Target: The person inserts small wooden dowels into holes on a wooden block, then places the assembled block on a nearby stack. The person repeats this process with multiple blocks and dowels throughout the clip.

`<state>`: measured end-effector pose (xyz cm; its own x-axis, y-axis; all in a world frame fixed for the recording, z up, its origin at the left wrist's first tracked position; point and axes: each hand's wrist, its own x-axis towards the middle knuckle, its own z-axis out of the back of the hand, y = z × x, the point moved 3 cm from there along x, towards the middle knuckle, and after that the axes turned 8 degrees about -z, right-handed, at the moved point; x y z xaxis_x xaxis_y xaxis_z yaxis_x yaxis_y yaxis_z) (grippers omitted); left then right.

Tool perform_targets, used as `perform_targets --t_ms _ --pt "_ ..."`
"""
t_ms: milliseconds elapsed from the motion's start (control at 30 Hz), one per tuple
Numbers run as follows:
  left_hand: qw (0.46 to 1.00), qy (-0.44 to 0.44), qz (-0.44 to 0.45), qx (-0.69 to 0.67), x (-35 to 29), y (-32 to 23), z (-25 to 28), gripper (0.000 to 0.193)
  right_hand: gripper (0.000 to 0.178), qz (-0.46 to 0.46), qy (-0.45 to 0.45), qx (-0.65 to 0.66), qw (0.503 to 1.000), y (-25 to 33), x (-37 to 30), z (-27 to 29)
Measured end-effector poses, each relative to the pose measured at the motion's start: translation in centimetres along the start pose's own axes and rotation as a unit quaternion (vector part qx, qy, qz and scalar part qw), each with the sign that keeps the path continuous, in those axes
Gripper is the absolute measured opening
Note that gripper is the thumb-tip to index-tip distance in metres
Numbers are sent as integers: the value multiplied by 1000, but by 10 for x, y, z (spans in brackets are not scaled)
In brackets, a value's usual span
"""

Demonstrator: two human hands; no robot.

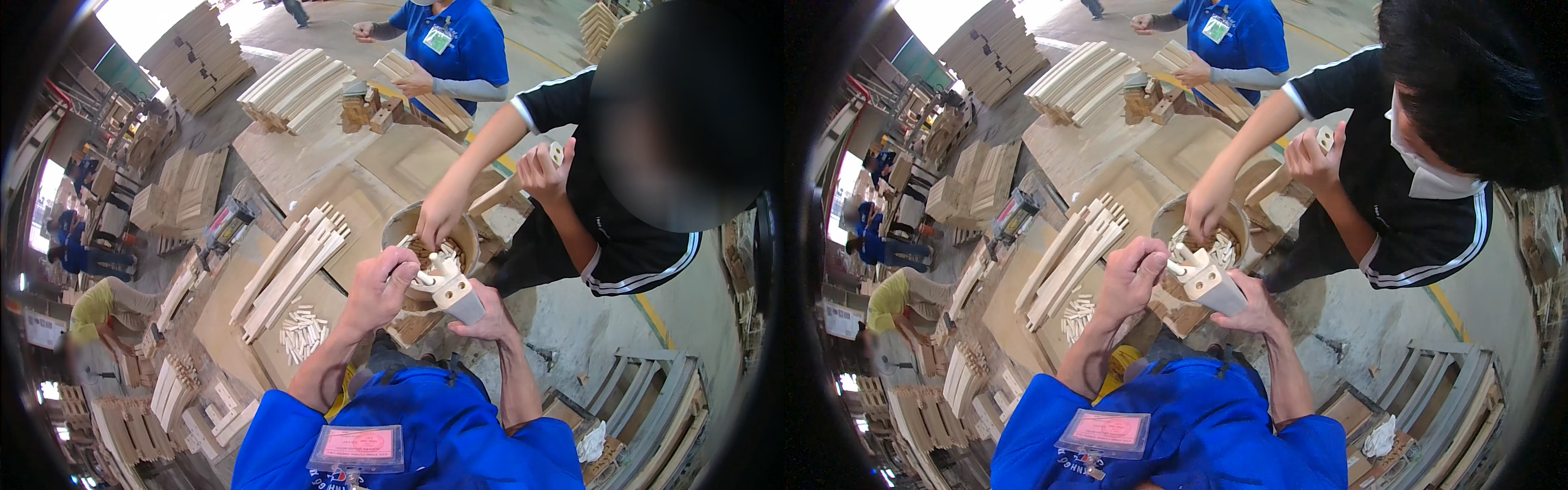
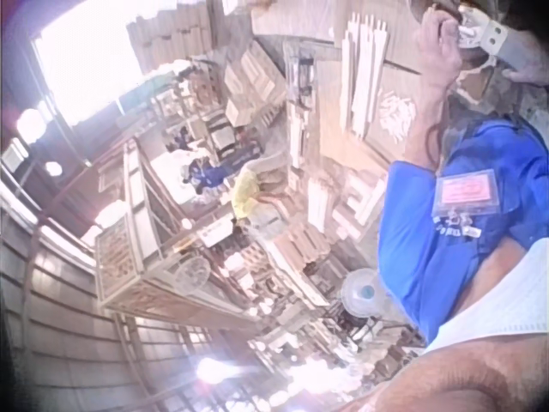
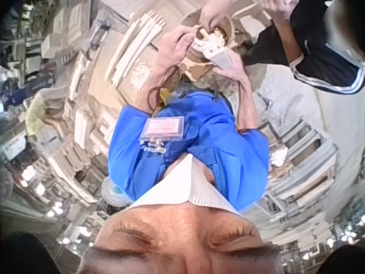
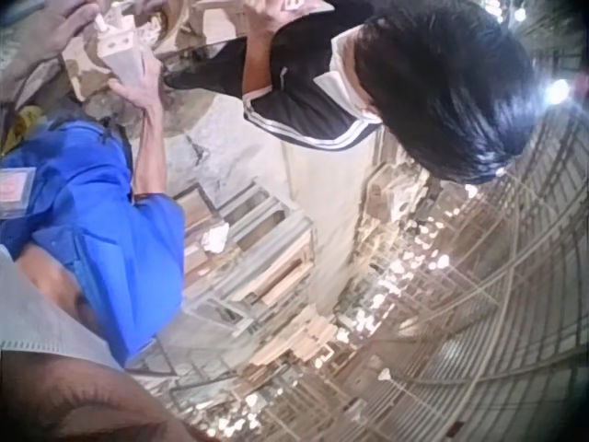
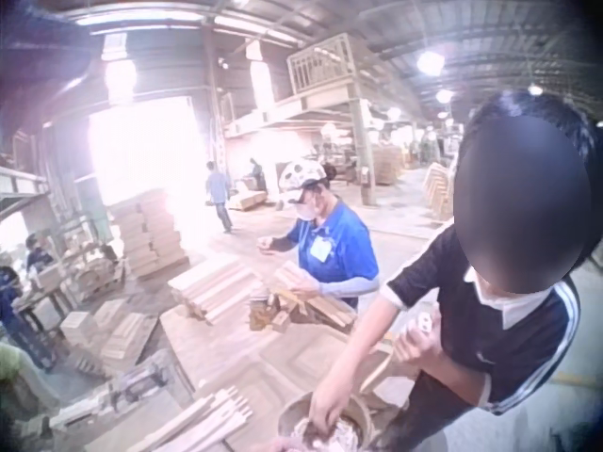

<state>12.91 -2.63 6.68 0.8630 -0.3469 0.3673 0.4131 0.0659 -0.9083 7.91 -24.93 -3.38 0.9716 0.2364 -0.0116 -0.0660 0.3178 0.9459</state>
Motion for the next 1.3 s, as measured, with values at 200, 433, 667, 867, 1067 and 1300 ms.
perform_targets --t_ms 200,433,667,867,1067,1300 --pt "985 2 -96 145 4 -17 -2 6 65 -48 -80 -63 994 14 -1 -7" --pt "980 20 -123 154 8 -2 -3 7 62 -22 -136 -79 987 17 -6 -8" --pt "984 28 -139 107 14 18 9 11 61 -39 -142 -42 988 13 -3 -21" --pt "871 -311 136 -355 -15 78 44 17 62 -55 -159 -72 983 13 -7 -13" --pt "752 -334 238 -516 -50 96 9 26 64 -69 -185 -81 977 -7 -10 -14" --pt "840 -313 95 -433 -22 44 -32 21 67 -29 -262 -148 953 -5 -13 -19"
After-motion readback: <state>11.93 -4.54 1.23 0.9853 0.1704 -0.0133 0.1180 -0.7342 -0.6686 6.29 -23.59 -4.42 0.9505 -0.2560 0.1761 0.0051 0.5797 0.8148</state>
